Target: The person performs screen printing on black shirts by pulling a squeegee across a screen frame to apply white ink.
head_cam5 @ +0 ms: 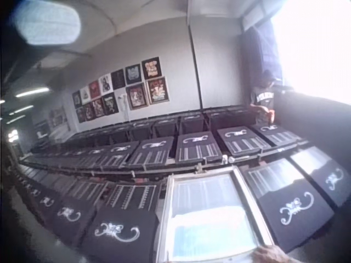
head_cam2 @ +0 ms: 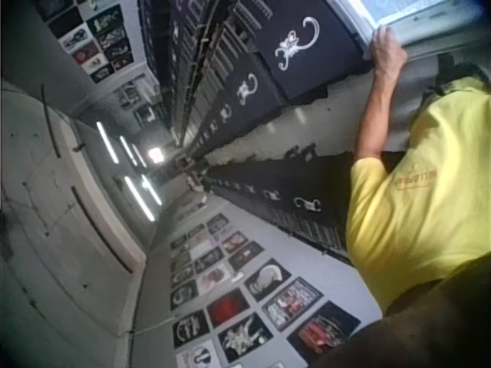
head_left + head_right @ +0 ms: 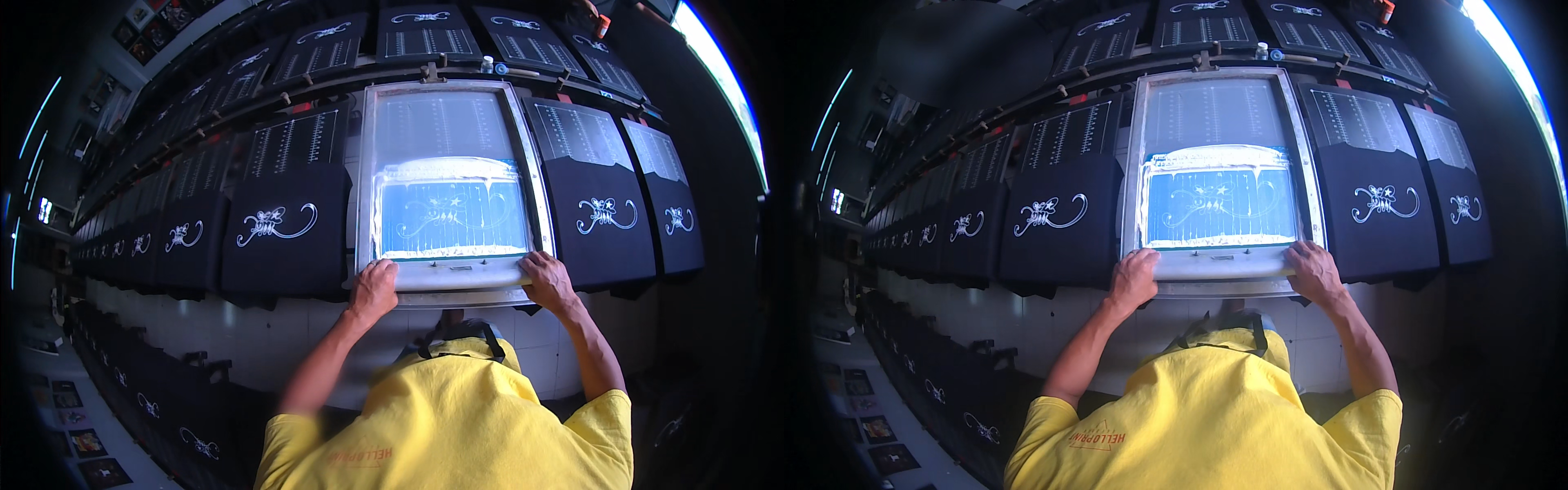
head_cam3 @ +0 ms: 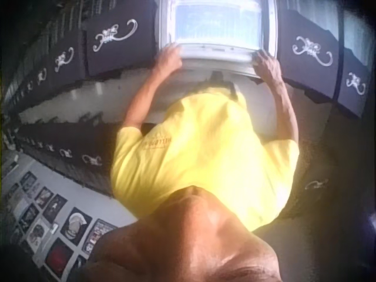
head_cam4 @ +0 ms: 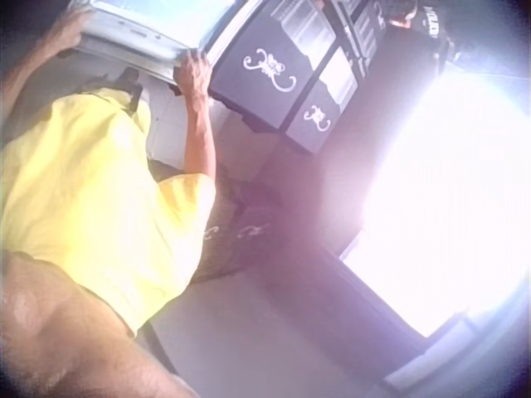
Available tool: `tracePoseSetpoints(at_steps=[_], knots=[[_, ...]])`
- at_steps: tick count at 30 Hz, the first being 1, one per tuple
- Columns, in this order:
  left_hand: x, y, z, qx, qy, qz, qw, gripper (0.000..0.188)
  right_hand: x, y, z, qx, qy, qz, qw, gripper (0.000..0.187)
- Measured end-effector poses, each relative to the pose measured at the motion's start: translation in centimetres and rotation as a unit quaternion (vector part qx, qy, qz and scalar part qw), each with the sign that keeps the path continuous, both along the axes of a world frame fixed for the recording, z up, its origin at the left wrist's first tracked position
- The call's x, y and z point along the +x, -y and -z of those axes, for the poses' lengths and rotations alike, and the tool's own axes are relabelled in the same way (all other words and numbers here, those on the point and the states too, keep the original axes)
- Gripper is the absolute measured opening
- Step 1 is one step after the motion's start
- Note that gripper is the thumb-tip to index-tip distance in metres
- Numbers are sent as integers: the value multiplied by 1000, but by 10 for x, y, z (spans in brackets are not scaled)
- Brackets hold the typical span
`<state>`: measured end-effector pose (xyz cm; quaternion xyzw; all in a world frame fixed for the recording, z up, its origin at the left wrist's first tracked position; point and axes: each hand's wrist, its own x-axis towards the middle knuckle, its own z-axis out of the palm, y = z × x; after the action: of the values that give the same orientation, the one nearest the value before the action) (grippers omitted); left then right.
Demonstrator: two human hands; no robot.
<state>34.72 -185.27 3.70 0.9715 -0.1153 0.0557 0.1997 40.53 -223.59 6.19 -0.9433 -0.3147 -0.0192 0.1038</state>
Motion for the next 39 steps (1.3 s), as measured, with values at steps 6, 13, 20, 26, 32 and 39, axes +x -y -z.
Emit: tracePoseSetpoints(at_steps=[6,13,20,26,32,39], knots=[[8,-10,-8,-43,-3,4,999,33,2,-12,-21,4,-3,12,1000,34],[5,2,-9,-4,14,4,1000,32,0,0,-1,20,-2,21,1000,39],[14,-2,23,48,83,27,995,38,3,5,27,0,16,37,999,30],[77,-16,26,47,103,38,993,31,66,-6,26,-19,23,32,999,36],[166,-28,11,21,95,39,995,25,152,-21,16,-42,29,30,998,35],[216,-36,-6,16,50,49,997,25,210,-28,-1,-40,25,17,999,21]])
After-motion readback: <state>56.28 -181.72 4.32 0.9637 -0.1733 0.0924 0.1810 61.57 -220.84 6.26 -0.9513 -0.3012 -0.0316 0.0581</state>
